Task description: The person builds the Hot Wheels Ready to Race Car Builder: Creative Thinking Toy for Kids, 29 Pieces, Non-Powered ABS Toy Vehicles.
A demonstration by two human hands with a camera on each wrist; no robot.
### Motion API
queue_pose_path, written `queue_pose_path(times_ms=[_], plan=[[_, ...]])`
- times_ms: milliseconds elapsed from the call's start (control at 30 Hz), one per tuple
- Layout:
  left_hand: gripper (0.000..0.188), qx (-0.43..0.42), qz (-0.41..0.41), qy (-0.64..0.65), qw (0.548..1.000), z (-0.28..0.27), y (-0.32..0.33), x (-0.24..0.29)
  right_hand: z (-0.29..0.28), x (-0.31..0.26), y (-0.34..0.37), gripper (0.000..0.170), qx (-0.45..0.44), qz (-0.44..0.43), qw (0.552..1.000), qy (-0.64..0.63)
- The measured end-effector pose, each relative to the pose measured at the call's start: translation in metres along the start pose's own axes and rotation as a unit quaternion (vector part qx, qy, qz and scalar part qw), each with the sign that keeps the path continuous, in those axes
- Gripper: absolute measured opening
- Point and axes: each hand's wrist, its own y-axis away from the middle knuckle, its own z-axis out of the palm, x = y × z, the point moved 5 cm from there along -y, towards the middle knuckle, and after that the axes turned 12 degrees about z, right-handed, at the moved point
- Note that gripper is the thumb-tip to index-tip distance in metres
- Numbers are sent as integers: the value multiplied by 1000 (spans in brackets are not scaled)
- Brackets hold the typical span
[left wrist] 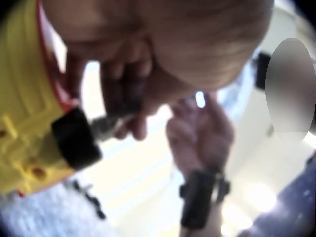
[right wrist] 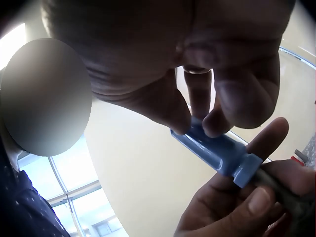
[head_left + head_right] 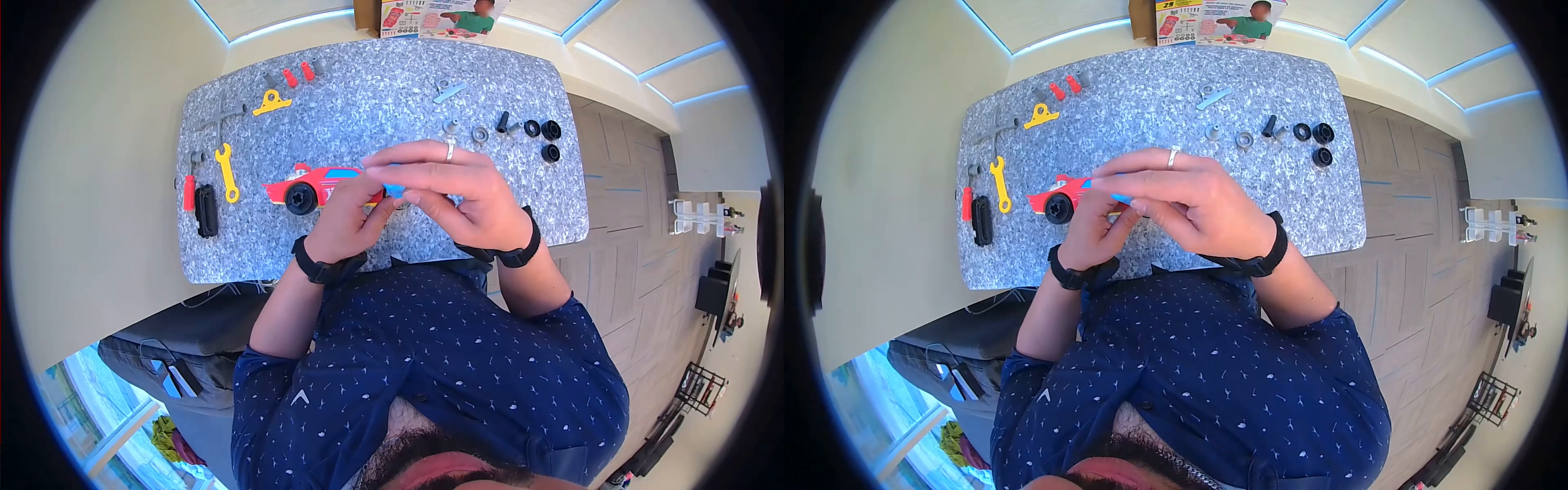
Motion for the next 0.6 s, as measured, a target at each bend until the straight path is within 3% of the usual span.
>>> queue_pose_path(times_ms=[67,167,233,333,433,600], plan=[[43,9,5,5,1000,-1,-6,9,-1,6,2,36,-24,-7,1000,-5],[43,53,7,50,997,1,-14,17,-8,-2,6,32,-10,118,993,16],[46,65,-27,66,995,4,-5,0,-7,-6,4,35,11,112,994,-12],[52,-28,-38,35,998,-1,-1,0,-6,5,6,43,0,89,996,-18],[50,28,-5,73,997,-1,-12,20,-6,7,8,42,7,74,997,10],[48,33,-16,60,998,2,-3,4,-6,-1,5,37,17,111,994,-6]])
